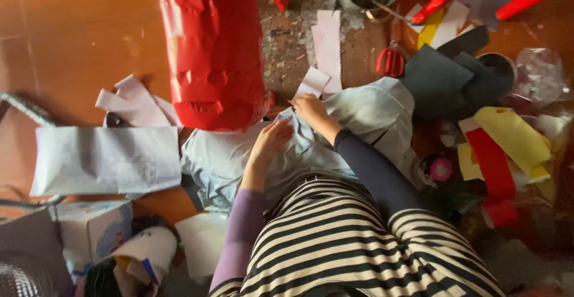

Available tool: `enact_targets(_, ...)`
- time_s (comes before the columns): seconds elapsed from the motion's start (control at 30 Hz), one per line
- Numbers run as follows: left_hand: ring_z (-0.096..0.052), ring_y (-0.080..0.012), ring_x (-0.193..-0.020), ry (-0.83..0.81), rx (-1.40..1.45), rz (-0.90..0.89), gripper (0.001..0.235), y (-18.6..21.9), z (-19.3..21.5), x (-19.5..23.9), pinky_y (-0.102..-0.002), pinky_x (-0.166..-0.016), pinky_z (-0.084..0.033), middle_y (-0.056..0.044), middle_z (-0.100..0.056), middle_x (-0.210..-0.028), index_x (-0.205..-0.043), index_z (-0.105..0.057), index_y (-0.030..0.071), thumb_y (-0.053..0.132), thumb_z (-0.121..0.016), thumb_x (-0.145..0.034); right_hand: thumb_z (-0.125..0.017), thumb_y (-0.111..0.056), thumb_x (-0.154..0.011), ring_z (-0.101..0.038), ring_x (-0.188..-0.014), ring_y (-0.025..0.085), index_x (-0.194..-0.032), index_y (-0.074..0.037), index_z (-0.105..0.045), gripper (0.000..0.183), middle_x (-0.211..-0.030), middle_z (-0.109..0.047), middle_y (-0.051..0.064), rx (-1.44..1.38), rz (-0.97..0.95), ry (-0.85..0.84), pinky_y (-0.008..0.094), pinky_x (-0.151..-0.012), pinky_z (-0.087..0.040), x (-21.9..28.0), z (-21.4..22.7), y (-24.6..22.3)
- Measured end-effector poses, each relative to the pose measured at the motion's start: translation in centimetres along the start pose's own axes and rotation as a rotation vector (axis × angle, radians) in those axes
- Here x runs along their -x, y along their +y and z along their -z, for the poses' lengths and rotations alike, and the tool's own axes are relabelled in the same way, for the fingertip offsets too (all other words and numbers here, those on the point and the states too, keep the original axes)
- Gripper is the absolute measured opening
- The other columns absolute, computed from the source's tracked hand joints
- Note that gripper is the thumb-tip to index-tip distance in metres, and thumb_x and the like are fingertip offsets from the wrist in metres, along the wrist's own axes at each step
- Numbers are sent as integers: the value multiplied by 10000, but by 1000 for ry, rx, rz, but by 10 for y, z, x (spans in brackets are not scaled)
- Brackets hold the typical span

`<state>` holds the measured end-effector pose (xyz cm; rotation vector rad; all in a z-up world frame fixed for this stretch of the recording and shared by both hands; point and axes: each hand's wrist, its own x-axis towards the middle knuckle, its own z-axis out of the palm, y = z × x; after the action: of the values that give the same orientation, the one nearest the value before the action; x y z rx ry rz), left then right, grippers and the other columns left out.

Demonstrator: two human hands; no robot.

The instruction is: Constructing a decorative paper horse by gluing red paper strips onto a frame.

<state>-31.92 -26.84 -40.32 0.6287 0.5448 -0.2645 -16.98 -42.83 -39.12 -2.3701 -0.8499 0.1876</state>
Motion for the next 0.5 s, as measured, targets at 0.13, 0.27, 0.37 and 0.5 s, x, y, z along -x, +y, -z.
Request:
enact_targets(0.13, -739, -263, -887, -5, 197, 261, 516, 23, -43, -53, -413, -805, -613, -116, -759, -920, -922, -705, 64, 553, -547, -878, -601, -87, -880, -628, -941, 387, -819, -20, -650, 103, -941, -640, 162, -81, 39, -50, 490, -814, -512, 25, 30, -32)
enact_targets(0.27, -617, -165, -598, -129, 4, 220, 449, -9, -5, -73, -304, -474, -477, -22, -655, -691, -846, -708, 127, 541, -628, -1000, -656, -101, -757, -616, -873, 404, -776, -10, -663, 94, -982, -632, 193, 78, 128, -126, 506, -732, -500, 58, 51, -71)
enact_targets(0.37, -495, -150, -550, 131, -284, 25, 123, -15, 4, -73, -301, -434, -369, -1, -563, -687, -833, -635, 113, 173, -658, -938, -691, -155, -756, -617, -857, 408, -758, 0, -653, 159, -903, -629, 201, -114, 294, -107, 492, -723, -510, 66, 71, -88)
enact_targets(0.5, -546, -113, -627, 159, -273, -76, 27, 3, -11, -65, -273, -486, -436, 21, -591, -760, -917, -644, 115, 131, -650, -938, -652, -292, -987, -664, -788, 377, -900, -2, -684, 304, -865, -688, 185, -416, -69, -83, 470, -693, -508, 61, 65, -71)
